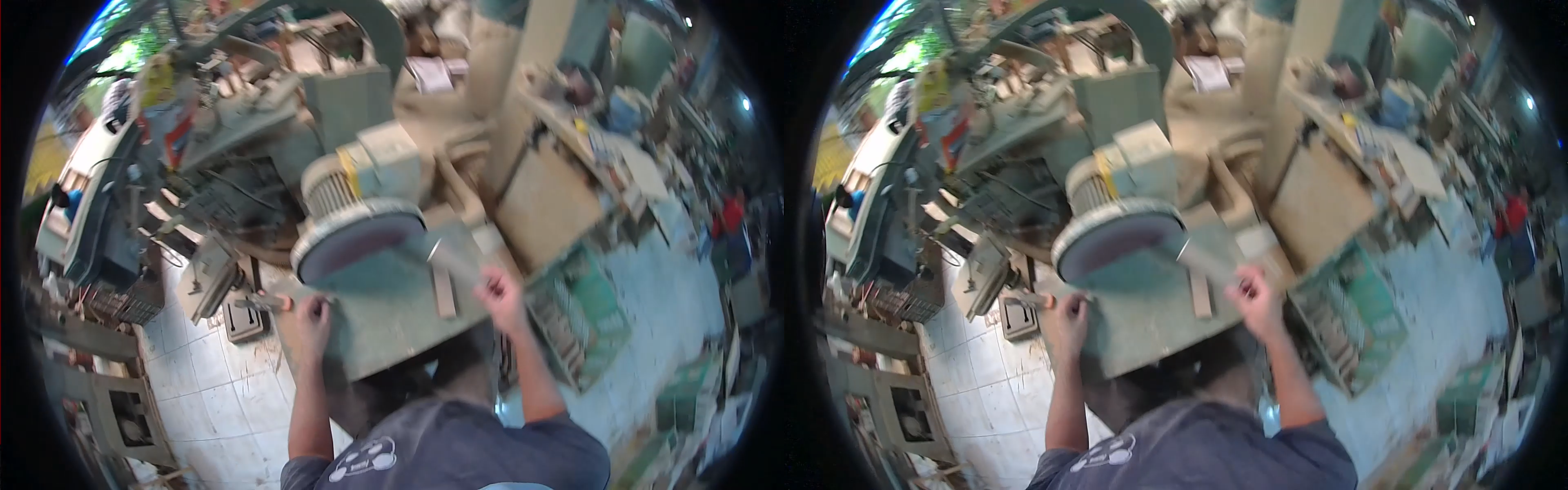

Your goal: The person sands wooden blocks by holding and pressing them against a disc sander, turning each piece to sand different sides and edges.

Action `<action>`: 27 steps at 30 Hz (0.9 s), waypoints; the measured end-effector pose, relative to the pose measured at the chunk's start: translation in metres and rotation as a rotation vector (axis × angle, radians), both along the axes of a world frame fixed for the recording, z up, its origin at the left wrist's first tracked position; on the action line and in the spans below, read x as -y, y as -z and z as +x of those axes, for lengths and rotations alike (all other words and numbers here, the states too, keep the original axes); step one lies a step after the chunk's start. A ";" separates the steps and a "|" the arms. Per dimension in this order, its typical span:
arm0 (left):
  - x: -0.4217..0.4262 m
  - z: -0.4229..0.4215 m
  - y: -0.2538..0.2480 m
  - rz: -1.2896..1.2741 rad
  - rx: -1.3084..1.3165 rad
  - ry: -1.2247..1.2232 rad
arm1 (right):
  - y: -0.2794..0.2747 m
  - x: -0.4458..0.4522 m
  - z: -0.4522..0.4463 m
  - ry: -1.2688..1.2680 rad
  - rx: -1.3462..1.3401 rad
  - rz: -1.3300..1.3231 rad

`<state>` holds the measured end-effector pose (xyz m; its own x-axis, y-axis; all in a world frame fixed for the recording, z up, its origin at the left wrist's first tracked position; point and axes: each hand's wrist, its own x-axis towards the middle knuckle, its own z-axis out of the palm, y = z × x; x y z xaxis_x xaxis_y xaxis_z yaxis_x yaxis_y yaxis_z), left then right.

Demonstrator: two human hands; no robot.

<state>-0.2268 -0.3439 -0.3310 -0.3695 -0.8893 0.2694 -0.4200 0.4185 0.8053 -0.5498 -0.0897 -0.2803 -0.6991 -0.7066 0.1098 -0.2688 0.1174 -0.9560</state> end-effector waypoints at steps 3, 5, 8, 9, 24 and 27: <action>-0.027 -0.014 -0.061 -0.157 0.248 -0.119 | 0.005 -0.052 -0.029 0.277 0.011 -0.103; -0.028 -0.016 -0.066 -0.118 0.326 -0.116 | 0.031 -0.092 -0.037 0.434 -0.013 -0.091; -0.018 -0.013 -0.050 -0.114 0.323 -0.047 | 0.094 -0.151 -0.023 0.615 0.049 0.040; -0.016 -0.013 -0.045 -0.105 0.328 -0.024 | 0.118 -0.165 -0.010 0.659 0.105 0.017; 0.003 0.000 -0.010 0.030 0.177 0.036 | 0.235 -0.275 -0.031 0.749 0.340 0.582; 0.001 -0.001 -0.016 0.099 0.235 -0.006 | 0.217 -0.234 -0.062 0.621 0.321 0.475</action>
